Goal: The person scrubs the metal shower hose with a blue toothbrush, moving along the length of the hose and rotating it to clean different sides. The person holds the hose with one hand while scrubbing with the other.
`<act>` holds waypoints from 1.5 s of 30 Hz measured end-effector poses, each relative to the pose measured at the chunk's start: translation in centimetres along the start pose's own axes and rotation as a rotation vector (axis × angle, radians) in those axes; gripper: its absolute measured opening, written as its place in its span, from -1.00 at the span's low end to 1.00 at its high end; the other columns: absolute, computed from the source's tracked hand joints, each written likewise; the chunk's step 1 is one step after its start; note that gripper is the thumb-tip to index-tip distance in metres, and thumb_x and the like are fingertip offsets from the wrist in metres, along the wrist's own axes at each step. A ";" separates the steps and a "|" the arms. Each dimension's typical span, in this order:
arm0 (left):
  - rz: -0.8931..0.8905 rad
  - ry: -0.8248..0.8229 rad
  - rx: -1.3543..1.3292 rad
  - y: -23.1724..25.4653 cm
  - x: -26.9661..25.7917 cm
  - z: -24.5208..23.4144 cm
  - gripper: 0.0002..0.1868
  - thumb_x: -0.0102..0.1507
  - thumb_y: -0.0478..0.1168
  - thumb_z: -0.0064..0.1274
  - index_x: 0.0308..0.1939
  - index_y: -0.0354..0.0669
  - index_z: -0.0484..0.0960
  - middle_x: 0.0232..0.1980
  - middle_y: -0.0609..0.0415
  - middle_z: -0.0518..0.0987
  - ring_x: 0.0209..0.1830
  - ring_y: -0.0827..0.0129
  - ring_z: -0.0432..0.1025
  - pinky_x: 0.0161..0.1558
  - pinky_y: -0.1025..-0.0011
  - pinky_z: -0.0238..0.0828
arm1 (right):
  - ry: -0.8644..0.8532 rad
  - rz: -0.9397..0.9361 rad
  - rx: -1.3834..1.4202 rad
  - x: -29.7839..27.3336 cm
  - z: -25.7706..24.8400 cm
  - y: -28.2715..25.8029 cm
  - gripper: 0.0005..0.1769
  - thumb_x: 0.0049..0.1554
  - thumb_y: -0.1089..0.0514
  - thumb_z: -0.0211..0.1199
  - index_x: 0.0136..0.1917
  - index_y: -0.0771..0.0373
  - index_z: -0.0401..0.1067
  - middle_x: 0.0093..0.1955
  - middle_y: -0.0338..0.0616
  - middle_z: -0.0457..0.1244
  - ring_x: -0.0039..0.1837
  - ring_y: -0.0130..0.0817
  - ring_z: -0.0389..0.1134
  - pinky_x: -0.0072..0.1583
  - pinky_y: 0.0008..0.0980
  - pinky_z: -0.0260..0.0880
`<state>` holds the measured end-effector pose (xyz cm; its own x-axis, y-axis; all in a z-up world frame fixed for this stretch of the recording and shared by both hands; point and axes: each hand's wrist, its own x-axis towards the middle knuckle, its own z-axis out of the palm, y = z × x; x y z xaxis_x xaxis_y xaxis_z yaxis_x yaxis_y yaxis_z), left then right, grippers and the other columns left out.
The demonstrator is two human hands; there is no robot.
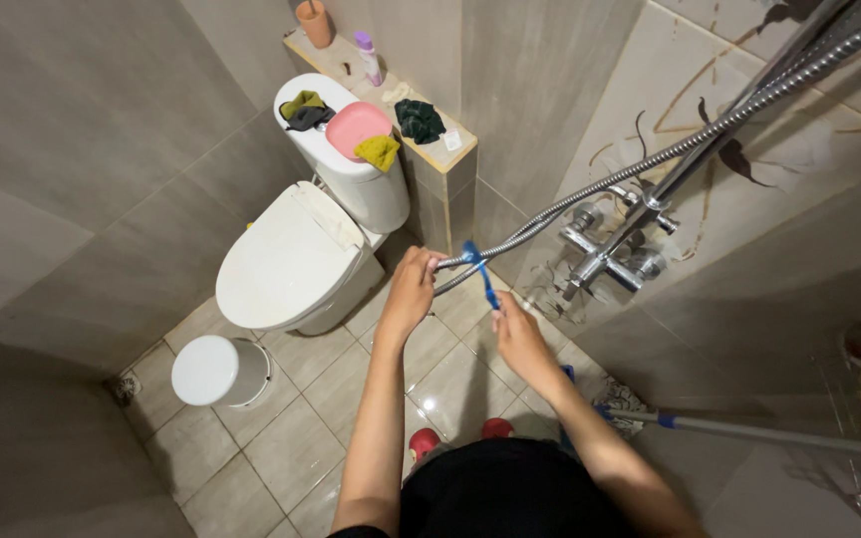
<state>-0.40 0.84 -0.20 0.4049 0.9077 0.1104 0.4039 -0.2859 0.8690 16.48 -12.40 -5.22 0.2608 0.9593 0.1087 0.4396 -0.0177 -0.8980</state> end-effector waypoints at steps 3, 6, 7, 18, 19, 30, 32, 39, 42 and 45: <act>0.162 0.078 0.056 -0.7 0.5 0.3 -0.78 0.43 -0.28 -0.10 -0.12 -0.29 0.65 -0.24 -0.07 0.52 -0.16 0.15 0.41 -0.07 0.28 0.32 | 0.007 0.017 -0.019 0.4 -0.7 -0.4 -0.66 0.24 0.37 -0.01 0.29 0.30 0.26 -0.24 -0.04 0.29 -0.20 -0.20 0.37 -0.13 -0.26 0.36; -0.094 0.016 -0.101 -0.6 0.7 0.6 -0.73 0.42 -0.20 -0.14 -0.10 -0.25 0.67 -0.34 -0.06 0.53 -0.31 0.20 0.45 -0.18 0.32 0.35 | -0.020 0.004 -0.007 -0.2 -0.7 -1.3 -0.67 0.25 0.37 -0.02 0.29 0.29 0.26 -0.25 -0.04 0.27 -0.20 -0.20 0.36 -0.12 -0.26 0.36; -0.009 0.049 -0.085 -0.4 0.8 0.5 -0.74 0.40 -0.18 -0.07 -0.13 -0.27 0.67 -0.32 -0.07 0.55 -0.30 0.20 0.45 -0.18 0.31 0.34 | -0.033 -0.016 0.006 -0.6 -0.6 -1.6 -0.66 0.24 0.37 -0.02 0.29 0.29 0.25 -0.24 -0.04 0.27 -0.20 -0.20 0.36 -0.12 -0.27 0.36; 0.014 0.093 -0.099 0.8 0.8 1.4 -0.66 0.39 -0.08 -0.01 -0.30 -0.26 0.69 -0.40 -0.03 0.51 -0.40 0.27 0.40 -0.28 0.35 0.29 | 0.065 -0.081 -0.010 0.2 -1.1 -0.3 -0.69 0.25 0.40 -0.03 0.27 0.29 0.24 -0.24 -0.07 0.24 -0.18 -0.27 0.31 -0.10 -0.28 0.34; 0.034 0.095 -0.127 0.6 0.9 1.6 -0.66 0.40 -0.09 -0.02 -0.31 -0.27 0.67 -0.40 -0.01 0.52 -0.39 0.29 0.41 -0.27 0.36 0.30 | 0.047 -0.052 0.006 0.1 -1.0 -0.2 -0.67 0.25 0.40 -0.03 0.28 0.29 0.22 -0.24 -0.08 0.24 -0.18 -0.27 0.31 -0.11 -0.28 0.34; -0.003 -0.021 -0.285 0.9 0.1 2.1 -0.73 0.39 -0.17 -0.04 -0.26 -0.29 0.66 -0.40 0.13 0.57 -0.36 0.50 0.38 -0.26 0.49 0.29 | 0.031 -0.015 0.009 0.2 -2.7 1.3 -0.60 0.23 0.44 -0.10 0.32 0.28 0.19 -0.24 -0.10 0.23 -0.17 -0.28 0.32 -0.09 -0.29 0.34; -0.008 -0.031 -0.294 1.3 -0.1 2.2 -0.74 0.40 -0.18 -0.07 -0.17 -0.26 0.69 -0.39 0.13 0.54 -0.36 0.50 0.35 -0.27 0.49 0.27 | -0.007 -0.019 0.009 -0.2 -3.3 1.1 -0.60 0.23 0.43 -0.11 0.32 0.27 0.19 -0.25 -0.12 0.24 -0.17 -0.28 0.32 -0.11 -0.28 0.34; -0.067 -0.063 -0.248 1.3 -0.9 3.7 -0.75 0.41 -0.21 -0.16 0.02 -0.20 0.61 -0.37 0.15 0.57 -0.37 0.47 0.34 -0.26 0.47 0.27 | -0.057 -0.092 -0.018 -1.2 -4.4 -0.1 -0.65 0.24 0.39 -0.04 0.30 0.30 0.22 -0.25 -0.07 0.25 -0.19 -0.22 0.33 -0.09 -0.26 0.35; 0.114 -0.031 -0.321 1.3 -1.4 4.7 -0.80 0.46 -0.22 -0.17 -0.03 -0.21 0.54 -0.27 0.15 0.57 -0.23 0.50 0.42 -0.09 0.49 0.36 | -0.043 -0.078 -0.044 -0.9 -5.5 0.2 -0.68 0.24 0.36 -0.01 0.27 0.30 0.26 -0.26 -0.07 0.26 -0.19 -0.21 0.35 -0.09 -0.26 0.34; 0.034 0.035 -0.356 1.9 -1.8 5.7 -0.79 0.44 -0.19 -0.17 -0.08 -0.18 0.56 -0.26 0.16 0.58 -0.27 0.50 0.39 -0.17 0.48 0.33 | -0.008 -0.078 -0.037 -0.3 -6.2 0.9 -0.69 0.25 0.35 -0.01 0.27 0.29 0.26 -0.25 -0.08 0.26 -0.18 -0.23 0.36 -0.09 -0.26 0.35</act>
<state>4.30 -3.11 -1.55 0.3819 0.9114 0.1532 0.0769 -0.1966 0.9775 22.16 -14.47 -3.42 0.2180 0.9603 0.1744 0.4902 0.0468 -0.8704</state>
